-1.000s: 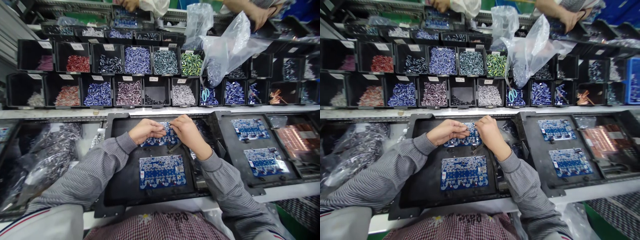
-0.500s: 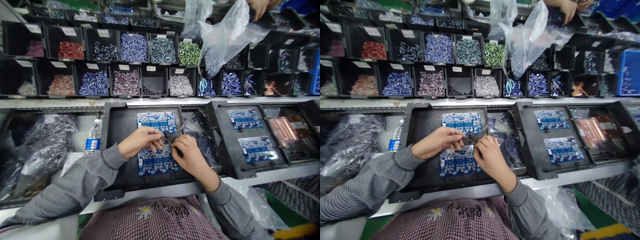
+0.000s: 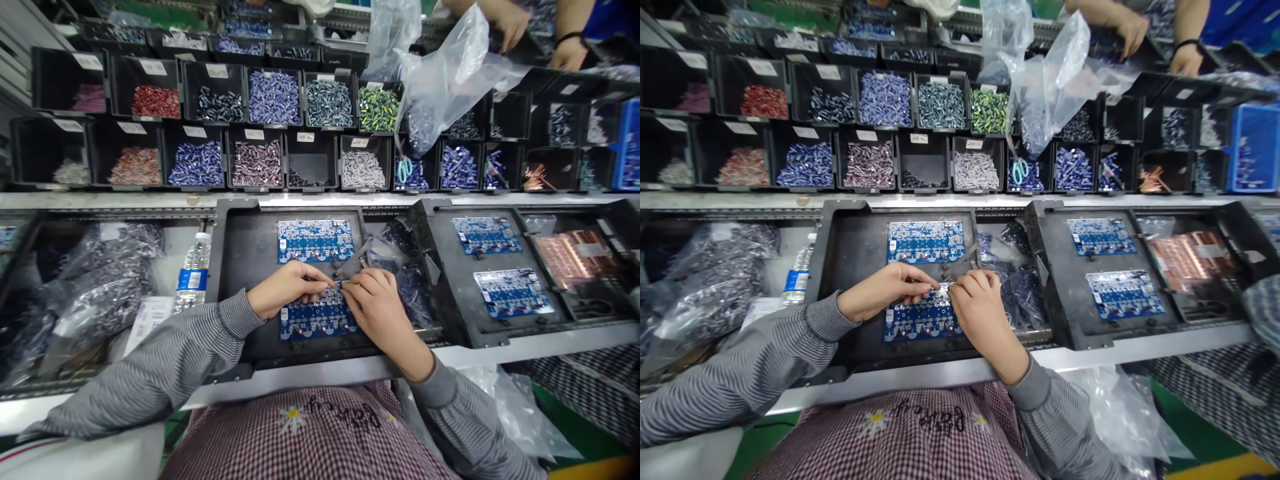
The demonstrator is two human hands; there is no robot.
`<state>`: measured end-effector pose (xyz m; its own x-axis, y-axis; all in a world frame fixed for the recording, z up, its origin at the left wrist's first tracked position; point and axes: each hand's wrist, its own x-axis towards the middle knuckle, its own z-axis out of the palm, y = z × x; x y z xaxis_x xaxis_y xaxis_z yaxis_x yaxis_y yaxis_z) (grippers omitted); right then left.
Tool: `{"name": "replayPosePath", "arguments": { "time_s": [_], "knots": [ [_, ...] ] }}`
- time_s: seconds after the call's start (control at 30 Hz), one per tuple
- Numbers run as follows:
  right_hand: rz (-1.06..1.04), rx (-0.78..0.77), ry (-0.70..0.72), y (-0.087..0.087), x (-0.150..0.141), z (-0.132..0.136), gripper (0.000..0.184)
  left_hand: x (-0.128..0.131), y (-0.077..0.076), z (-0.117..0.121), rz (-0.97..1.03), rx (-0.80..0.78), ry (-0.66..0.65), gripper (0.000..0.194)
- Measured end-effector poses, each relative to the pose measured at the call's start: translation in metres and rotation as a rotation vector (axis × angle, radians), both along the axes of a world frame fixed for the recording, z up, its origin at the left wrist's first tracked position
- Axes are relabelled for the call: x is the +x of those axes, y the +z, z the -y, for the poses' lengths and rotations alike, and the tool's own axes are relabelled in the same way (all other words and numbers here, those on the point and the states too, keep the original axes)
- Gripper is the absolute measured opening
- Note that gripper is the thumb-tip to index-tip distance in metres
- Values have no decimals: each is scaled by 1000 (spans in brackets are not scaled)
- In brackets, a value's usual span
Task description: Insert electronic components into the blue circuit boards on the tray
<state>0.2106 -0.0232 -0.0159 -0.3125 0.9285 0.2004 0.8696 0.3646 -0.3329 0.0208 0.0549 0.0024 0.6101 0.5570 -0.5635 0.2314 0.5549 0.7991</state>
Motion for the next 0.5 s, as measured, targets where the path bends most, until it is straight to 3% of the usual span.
{"name": "replayPosePath", "arguments": {
  "time_s": [0.2, 0.3, 0.37, 0.43, 0.5],
  "knots": [
    [-288, 51, 17, 15, -4, -2, 21, 4, 0, 4, 129, -245, -24, 8],
    [-376, 100, 10, 25, -1, -12, 19, 1, 6, -16, 166, -237, 35, 11],
    [-413, 114, -43, 26, 5, -20, 18, -6, 12, -49, 154, -25, 224, 17],
    [-426, 122, -88, 23, 11, -26, 17, -14, 18, -93, 88, 319, 429, 24],
    [-440, 135, -116, 18, 16, -31, 15, -20, 22, -137, -110, 714, 494, 28]
  ]
}}
